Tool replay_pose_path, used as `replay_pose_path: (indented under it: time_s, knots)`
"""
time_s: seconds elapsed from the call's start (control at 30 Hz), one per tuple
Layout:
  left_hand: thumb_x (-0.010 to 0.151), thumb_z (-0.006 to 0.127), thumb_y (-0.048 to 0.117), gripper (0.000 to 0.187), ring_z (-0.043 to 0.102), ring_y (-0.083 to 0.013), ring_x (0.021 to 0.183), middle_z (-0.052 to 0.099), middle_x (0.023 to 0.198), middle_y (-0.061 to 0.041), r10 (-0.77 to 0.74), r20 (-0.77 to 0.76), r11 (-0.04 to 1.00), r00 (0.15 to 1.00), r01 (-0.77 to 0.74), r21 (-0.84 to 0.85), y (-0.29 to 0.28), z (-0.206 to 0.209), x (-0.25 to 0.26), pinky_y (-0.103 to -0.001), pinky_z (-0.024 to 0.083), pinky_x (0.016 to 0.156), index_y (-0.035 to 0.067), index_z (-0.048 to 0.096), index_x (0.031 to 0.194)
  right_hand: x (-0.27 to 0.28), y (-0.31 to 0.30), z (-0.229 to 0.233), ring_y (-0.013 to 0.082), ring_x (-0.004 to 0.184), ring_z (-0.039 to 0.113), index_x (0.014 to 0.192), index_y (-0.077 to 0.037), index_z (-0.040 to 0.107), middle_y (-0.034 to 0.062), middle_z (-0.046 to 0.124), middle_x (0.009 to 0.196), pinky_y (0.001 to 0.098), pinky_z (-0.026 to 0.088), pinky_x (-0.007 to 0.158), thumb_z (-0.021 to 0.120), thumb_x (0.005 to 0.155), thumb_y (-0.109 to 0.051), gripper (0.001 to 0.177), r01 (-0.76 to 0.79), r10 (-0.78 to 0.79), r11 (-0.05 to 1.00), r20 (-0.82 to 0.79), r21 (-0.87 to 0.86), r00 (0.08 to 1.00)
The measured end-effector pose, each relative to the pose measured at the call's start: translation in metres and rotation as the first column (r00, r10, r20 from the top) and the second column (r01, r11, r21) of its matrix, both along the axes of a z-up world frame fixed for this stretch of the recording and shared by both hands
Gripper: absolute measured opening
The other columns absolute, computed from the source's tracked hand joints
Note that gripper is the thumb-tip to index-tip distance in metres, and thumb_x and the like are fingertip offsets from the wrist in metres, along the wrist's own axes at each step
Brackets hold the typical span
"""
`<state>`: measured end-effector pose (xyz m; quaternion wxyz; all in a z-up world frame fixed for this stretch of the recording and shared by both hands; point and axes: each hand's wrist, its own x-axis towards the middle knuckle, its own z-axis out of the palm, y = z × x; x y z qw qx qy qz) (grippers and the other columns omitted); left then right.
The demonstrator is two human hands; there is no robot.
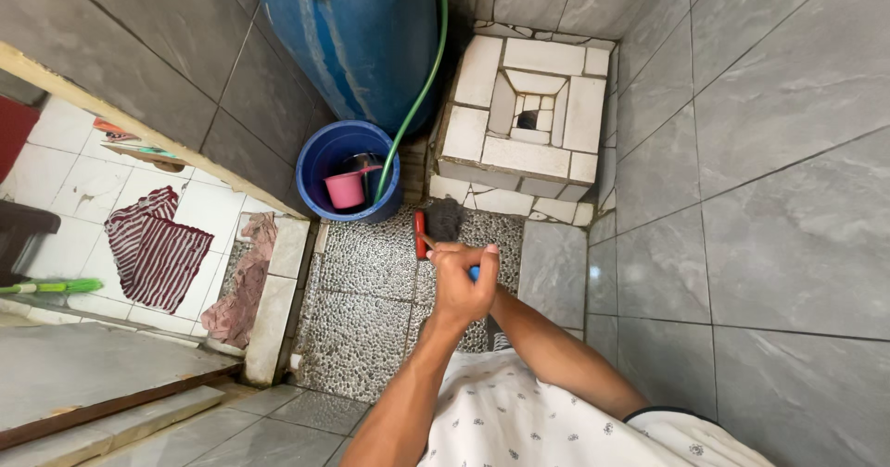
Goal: The person cleans a squat toilet using a long-handled brush, scrubbing the interior and edges before rinsing the area.
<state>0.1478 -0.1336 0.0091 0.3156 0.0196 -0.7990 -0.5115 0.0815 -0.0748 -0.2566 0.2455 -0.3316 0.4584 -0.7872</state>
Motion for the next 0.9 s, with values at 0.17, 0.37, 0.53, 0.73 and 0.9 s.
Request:
replay_pose_path:
  time_s: [0.17,0.37,0.53,0.73,0.9]
  knots:
    - [0.097,0.060,0.011,0.038,0.038,-0.0164,0.049,0.041,0.052,-0.010,-0.051,0.152,0.967,0.987,0.011,0.253,-0.020,-0.006,0.004,-0.035,0.033,0.050,-0.005,0.051,0.062,-0.009,0.001,0.022,0.0206,0.094,0.065,0.105,0.000,0.067,0.0105,0.068,0.102,0.0382,0.052,0.080,0.059,0.100,-0.030,0.031,-0.070,-0.028,0.886,0.204,0.458,0.979]
    - [0.102,0.053,0.013,0.049,0.037,-0.0084,0.051,0.047,0.053,0.000,-0.105,0.078,0.787,0.991,0.035,0.615,-0.032,-0.034,0.004,-0.031,0.033,0.049,-0.001,0.046,0.056,-0.010,0.016,0.115,0.0359,0.090,0.071,0.087,-0.008,0.073,0.0177,0.074,0.090,0.0484,0.052,0.079,0.060,0.088,-0.032,0.027,0.294,-0.055,0.243,-0.289,0.925,0.956]
    - [0.103,0.051,0.012,0.052,0.040,-0.0089,0.049,0.047,0.052,0.000,0.007,0.041,0.695,0.999,-0.034,0.718,-0.048,-0.051,0.005,-0.030,0.032,0.049,-0.001,0.044,0.053,-0.005,0.010,0.095,0.0418,0.084,0.071,0.081,-0.007,0.074,0.0226,0.072,0.083,0.0523,0.053,0.075,0.059,0.083,-0.023,0.022,0.407,-0.063,0.280,-0.406,0.870,0.912]
    - [0.100,0.057,0.010,0.035,0.050,-0.0150,0.056,0.057,0.063,-0.009,-0.060,0.019,0.946,0.998,0.051,0.320,-0.034,-0.028,0.015,-0.033,0.039,0.055,-0.004,0.055,0.068,-0.007,-0.009,0.061,0.0252,0.076,0.073,0.084,-0.004,0.070,0.0106,0.072,0.076,0.0417,0.055,0.066,0.065,0.082,-0.026,0.023,0.271,-0.082,0.785,-0.340,0.558,0.937]
    - [0.095,0.061,0.009,0.031,0.050,-0.0205,0.046,0.055,0.055,-0.012,-0.113,0.081,0.986,0.990,0.101,0.136,-0.022,-0.009,0.015,-0.036,0.039,0.052,-0.003,0.061,0.066,-0.021,-0.033,0.029,0.0187,0.066,0.050,0.075,-0.001,0.053,0.0063,0.049,0.071,0.0356,0.043,0.062,0.065,0.097,-0.023,0.032,0.255,-0.068,0.824,-0.358,0.506,0.931]
